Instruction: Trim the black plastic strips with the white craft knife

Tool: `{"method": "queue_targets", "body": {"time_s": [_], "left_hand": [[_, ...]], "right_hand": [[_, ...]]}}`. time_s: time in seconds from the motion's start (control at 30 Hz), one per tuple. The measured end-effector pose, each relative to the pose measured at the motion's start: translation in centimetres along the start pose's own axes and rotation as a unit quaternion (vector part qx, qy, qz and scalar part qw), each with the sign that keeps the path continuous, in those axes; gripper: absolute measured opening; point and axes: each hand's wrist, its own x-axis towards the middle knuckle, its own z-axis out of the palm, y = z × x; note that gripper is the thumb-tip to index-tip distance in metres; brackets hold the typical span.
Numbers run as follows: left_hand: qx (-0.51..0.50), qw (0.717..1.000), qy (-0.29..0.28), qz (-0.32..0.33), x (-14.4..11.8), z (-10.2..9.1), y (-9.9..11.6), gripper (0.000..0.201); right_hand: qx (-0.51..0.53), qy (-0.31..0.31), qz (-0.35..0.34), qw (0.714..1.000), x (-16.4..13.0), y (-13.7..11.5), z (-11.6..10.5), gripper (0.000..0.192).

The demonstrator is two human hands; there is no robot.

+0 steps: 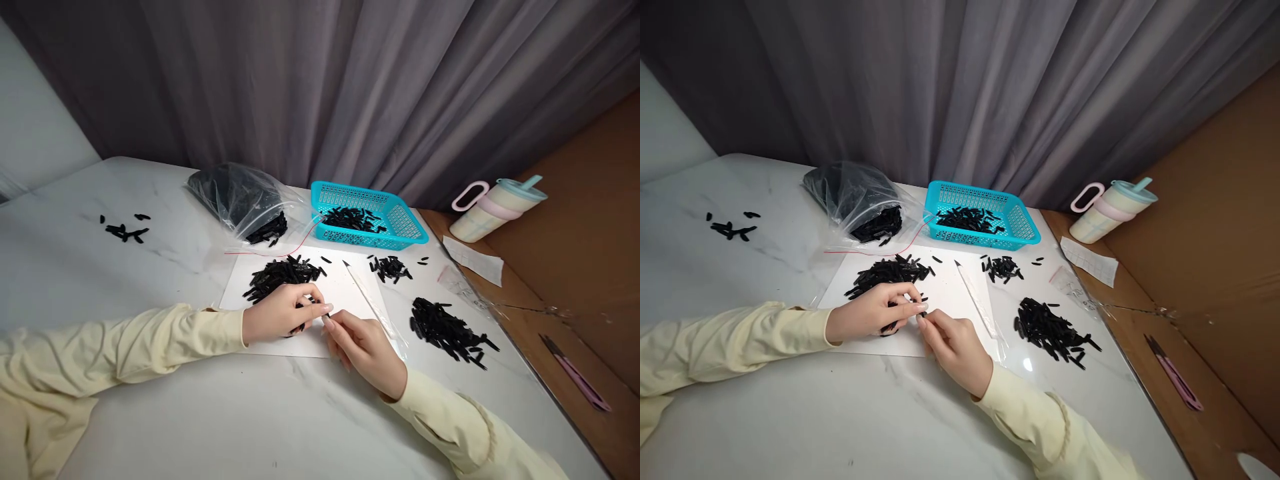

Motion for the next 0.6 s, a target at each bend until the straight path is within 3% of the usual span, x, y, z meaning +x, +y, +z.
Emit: {"method": "queue_targets", "body": {"time_s": [0.13,0.23,0.4,0.6], "left_hand": [[-0.051,0.999,0.013,0.003,0.3,-0.1,-0.5,0.027],[-0.148,0.989,0.022,-0.006,0.7,-0.6,-0.7,0.024],[-0.391,0.914,-0.008,-0.107,1.4,-1.8,-0.1,0.029],[-0.474,0.869,-0.010,-0.141,1.5,-2.5,0.5,0.031]], "right_hand": [[0.025,-0.006,0.014,1.000,0.0,0.1,-0.1,0.034],[0.045,-0.006,0.025,0.999,0.0,0.1,-0.3,0.034],[0.070,-0.006,0.039,0.997,0.0,0.2,-0.4,0.034],[0.082,0.005,0.035,0.996,0.0,0.4,-0.4,0.031]]}}
